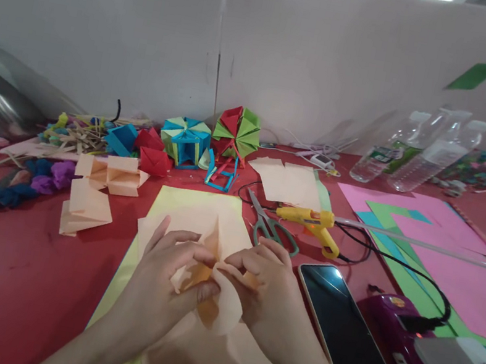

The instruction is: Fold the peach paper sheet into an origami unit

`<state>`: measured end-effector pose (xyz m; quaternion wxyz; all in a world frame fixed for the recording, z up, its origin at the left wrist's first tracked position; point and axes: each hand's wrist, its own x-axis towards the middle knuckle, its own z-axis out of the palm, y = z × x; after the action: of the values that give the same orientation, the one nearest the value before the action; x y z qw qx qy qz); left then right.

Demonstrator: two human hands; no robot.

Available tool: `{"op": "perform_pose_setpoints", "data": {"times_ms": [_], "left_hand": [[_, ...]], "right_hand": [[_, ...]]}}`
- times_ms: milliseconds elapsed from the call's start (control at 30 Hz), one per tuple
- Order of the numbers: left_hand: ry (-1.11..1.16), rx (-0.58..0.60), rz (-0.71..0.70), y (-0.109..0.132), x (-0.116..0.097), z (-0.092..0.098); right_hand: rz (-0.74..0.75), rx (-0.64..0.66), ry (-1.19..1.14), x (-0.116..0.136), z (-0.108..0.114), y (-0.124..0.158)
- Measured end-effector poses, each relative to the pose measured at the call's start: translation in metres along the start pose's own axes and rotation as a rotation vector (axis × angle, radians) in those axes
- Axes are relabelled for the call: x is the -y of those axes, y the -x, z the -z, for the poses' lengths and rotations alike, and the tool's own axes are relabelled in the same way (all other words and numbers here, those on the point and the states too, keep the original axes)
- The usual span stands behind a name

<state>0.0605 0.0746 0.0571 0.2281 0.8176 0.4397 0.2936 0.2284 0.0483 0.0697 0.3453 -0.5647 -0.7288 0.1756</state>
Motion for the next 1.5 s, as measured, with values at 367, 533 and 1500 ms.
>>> {"op": "perform_pose_setpoints", "data": {"times_ms": [367, 533, 1500], "left_hand": [[0.124, 0.167, 0.019, 0.004, -0.007, 0.014], [0.124, 0.118, 0.010, 0.008, -0.009, 0.008], [1.437, 0.048, 0.615, 0.001, -0.029, -0.032]], "right_hand": [[-0.032, 0.030, 0.028, 0.004, 0.001, 0.002], [-0.050, 0.002, 0.065, 0.005, -0.004, 0.001], [-0.386, -0.116, -0.723, -0.006, -0.012, -0.003]]}}
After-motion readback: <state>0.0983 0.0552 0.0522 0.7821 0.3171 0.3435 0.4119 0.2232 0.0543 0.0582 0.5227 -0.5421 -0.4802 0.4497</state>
